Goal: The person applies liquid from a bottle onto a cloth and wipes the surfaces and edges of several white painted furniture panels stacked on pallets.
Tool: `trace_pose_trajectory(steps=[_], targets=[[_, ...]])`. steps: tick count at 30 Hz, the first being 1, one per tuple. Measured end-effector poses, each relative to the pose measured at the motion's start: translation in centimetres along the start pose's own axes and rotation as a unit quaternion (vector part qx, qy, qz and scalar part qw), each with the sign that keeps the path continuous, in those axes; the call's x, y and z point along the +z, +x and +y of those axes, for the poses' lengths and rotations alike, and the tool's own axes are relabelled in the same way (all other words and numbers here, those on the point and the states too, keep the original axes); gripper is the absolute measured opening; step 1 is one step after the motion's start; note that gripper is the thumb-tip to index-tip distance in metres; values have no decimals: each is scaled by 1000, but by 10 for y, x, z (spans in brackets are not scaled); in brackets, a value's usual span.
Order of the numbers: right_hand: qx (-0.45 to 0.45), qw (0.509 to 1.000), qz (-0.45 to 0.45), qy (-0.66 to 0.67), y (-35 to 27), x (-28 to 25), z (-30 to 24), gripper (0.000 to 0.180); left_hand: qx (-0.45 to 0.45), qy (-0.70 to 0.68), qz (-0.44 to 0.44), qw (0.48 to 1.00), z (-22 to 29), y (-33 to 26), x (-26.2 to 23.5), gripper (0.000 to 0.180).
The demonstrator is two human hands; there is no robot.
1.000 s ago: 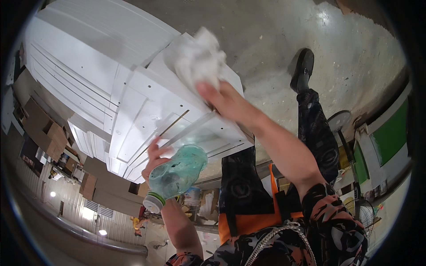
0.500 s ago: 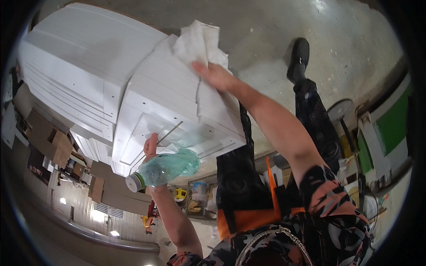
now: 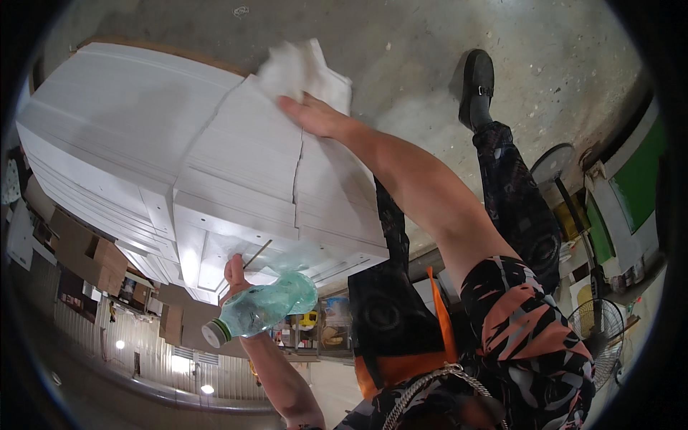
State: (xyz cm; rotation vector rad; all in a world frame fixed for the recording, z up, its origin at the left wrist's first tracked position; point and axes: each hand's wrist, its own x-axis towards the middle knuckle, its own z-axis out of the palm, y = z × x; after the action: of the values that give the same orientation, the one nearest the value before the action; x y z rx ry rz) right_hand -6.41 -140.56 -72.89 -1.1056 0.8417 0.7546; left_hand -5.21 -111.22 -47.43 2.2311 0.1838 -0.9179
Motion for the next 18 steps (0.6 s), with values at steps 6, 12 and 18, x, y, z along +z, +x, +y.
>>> trace_pose_trajectory(steps=[6,12,18], targets=[[-182,977,-99,-54,-138,24,31,79,16,15,-17,1000,-8,-12,-11,18],[-216,975,-48,-25,-18,50,-57,87,118,425,8,897,-13,-13,-21,53],[73,995,2,-74,-19,-3,71,93,4,108,18,994,-16,-1,-9,47]])
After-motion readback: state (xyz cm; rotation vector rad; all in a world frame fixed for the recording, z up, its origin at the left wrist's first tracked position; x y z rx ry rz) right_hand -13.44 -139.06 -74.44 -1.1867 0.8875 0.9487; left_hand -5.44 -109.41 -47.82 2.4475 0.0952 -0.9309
